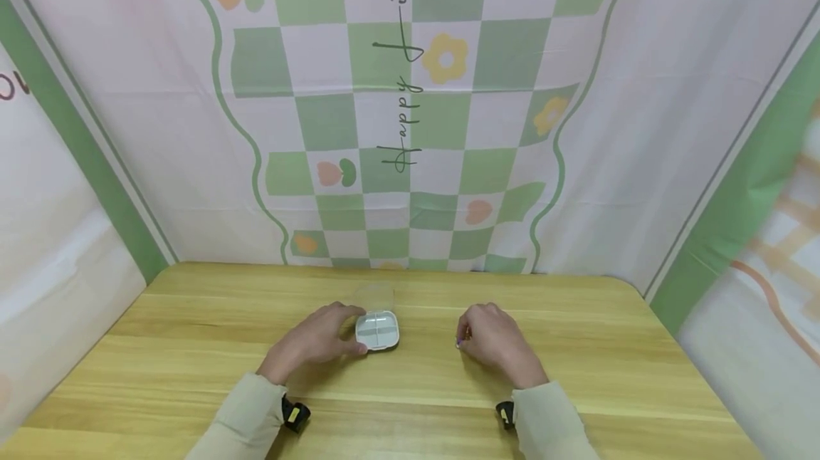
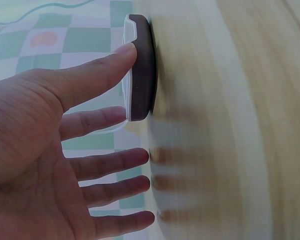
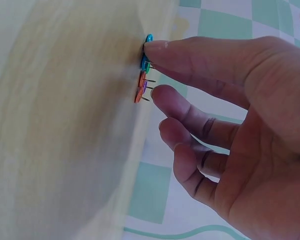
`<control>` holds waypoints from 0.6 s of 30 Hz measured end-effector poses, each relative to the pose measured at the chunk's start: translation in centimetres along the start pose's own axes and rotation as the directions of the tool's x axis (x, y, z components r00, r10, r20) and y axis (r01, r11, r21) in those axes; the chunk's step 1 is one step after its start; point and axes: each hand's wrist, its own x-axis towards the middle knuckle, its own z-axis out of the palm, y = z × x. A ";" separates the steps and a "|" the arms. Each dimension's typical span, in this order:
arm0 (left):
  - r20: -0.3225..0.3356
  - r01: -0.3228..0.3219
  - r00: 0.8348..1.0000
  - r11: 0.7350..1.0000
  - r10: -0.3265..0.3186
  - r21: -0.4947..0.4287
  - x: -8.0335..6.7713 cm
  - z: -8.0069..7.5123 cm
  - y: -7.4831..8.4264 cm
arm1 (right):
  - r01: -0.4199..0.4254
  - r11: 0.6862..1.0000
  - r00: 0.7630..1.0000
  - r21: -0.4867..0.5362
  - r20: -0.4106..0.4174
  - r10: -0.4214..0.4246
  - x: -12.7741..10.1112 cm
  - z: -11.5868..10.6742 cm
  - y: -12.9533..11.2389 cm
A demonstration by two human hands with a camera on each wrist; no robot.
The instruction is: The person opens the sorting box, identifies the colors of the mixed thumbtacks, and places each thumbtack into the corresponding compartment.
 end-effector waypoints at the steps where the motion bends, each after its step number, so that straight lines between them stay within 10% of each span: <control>1: 0.000 0.001 1.000 1.000 -0.001 0.004 0.1 0.1 0.0 | -0.004 1.000 1.000 0.002 0.000 0.004 0.0 0.0 0.0; 18: -0.006 0.015 1.000 1.000 -0.015 -0.015 0.8 0.0 0.2 | 0.060 0.994 0.992 0.093 -0.116 -0.049 3.8 -0.4 -3.5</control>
